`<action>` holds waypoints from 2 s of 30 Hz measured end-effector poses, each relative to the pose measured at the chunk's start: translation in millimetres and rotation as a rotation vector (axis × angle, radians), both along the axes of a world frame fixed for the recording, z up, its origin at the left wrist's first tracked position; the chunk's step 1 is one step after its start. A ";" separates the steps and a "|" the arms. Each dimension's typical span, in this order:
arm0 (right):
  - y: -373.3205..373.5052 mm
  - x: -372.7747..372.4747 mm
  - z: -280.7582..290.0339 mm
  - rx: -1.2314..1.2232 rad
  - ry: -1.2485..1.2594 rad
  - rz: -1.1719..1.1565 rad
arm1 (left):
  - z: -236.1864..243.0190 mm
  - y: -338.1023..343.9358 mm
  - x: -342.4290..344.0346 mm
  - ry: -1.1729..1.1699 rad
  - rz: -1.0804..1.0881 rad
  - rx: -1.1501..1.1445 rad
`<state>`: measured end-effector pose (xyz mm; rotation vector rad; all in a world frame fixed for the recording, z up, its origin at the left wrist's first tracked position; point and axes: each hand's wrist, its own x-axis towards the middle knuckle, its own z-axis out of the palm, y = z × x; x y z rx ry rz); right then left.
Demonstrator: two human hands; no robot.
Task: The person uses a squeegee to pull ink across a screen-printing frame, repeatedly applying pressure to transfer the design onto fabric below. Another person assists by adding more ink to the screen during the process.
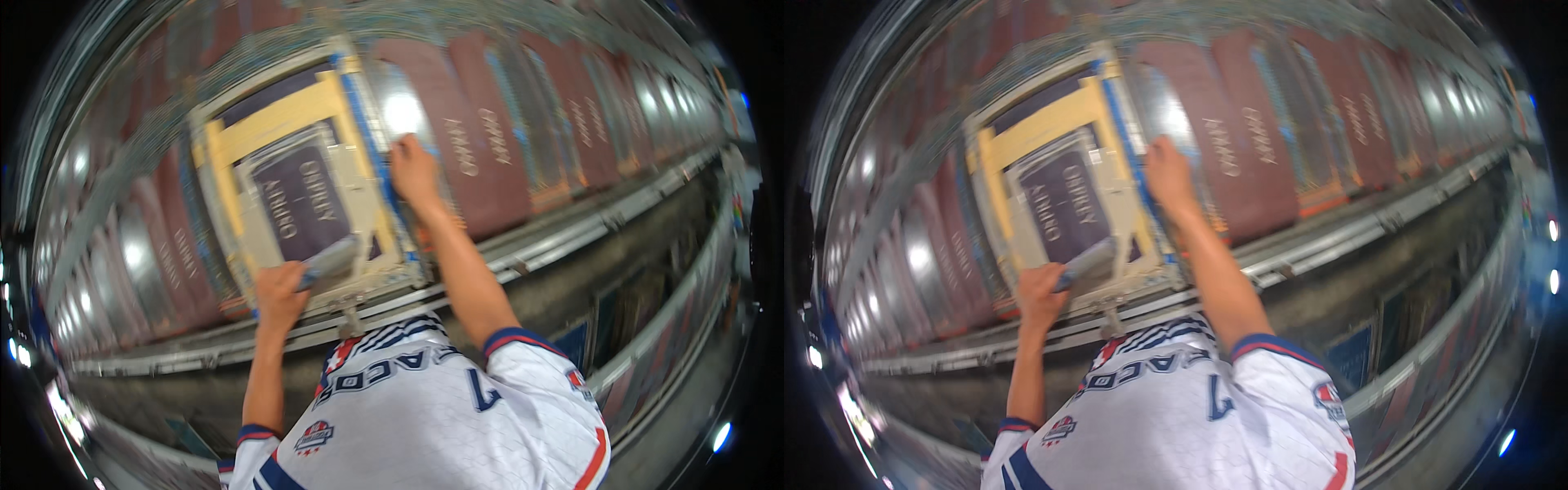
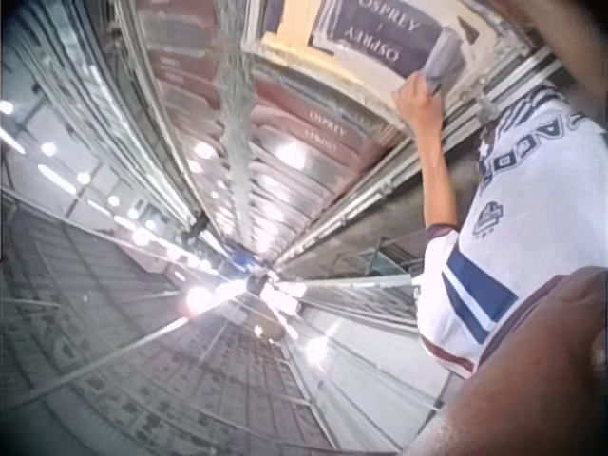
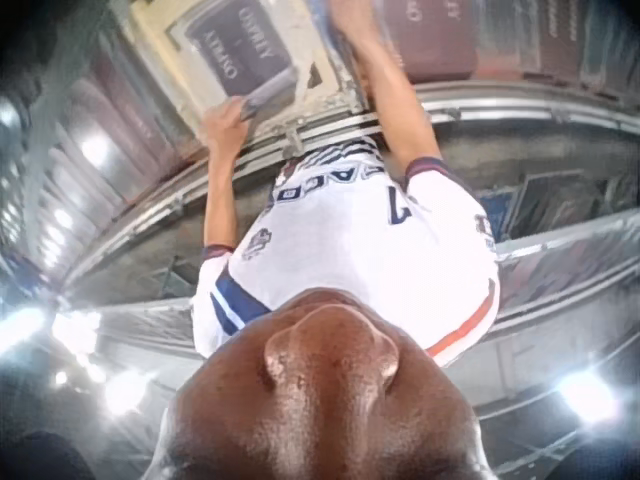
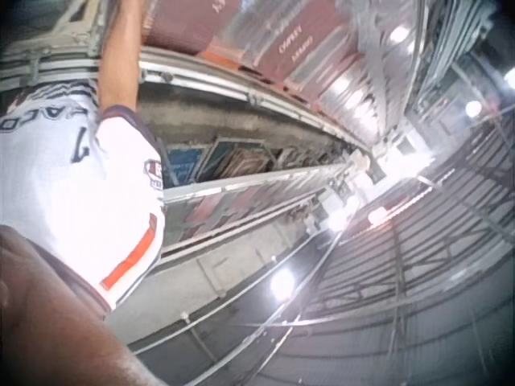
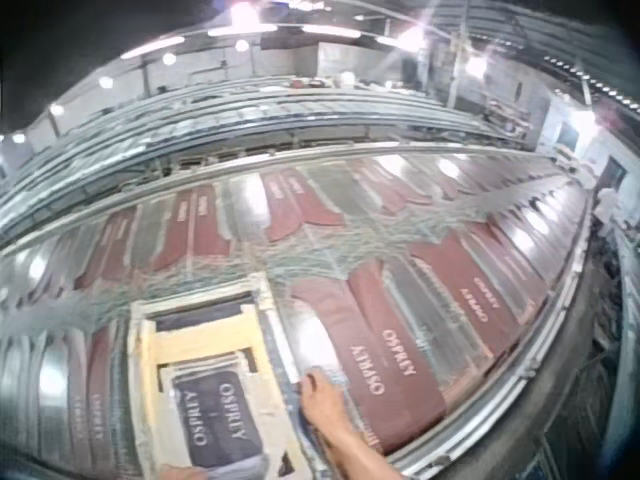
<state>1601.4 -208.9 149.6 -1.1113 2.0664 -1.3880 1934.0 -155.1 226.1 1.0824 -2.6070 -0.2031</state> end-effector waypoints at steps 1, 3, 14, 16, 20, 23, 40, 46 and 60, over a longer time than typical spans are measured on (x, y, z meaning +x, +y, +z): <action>7.8 -4.9 14.9 0.066 0.039 0.031 | 2.6 3.0 -1.1 -0.005 -0.025 0.031; 7.3 -24.8 26.5 0.130 0.319 0.047 | 18.6 -23.2 -5.6 -0.058 -0.141 0.178; -117.2 27.9 119.3 0.143 0.438 0.953 | 30.1 -227.4 -35.7 -0.001 -0.072 0.153; -133.2 32.1 105.4 0.197 0.608 0.945 | 27.0 -244.4 -43.0 -0.014 -0.059 0.193; -145.5 35.3 87.1 0.106 0.704 0.874 | 23.4 -251.7 -46.4 0.040 -0.076 0.183; -134.8 43.6 81.4 0.095 0.696 0.848 | 22.1 -241.2 -41.1 0.035 -0.055 0.195; 110.0 104.9 70.5 0.028 0.687 0.837 | -0.8 -0.5 21.6 0.076 -0.097 0.134; 24.5 83.3 84.1 0.012 0.700 0.869 | 15.7 -90.6 2.8 0.051 -0.114 0.201; -159.2 40.3 79.5 0.185 0.679 0.845 | 13.3 -267.4 -43.2 0.014 -0.059 0.250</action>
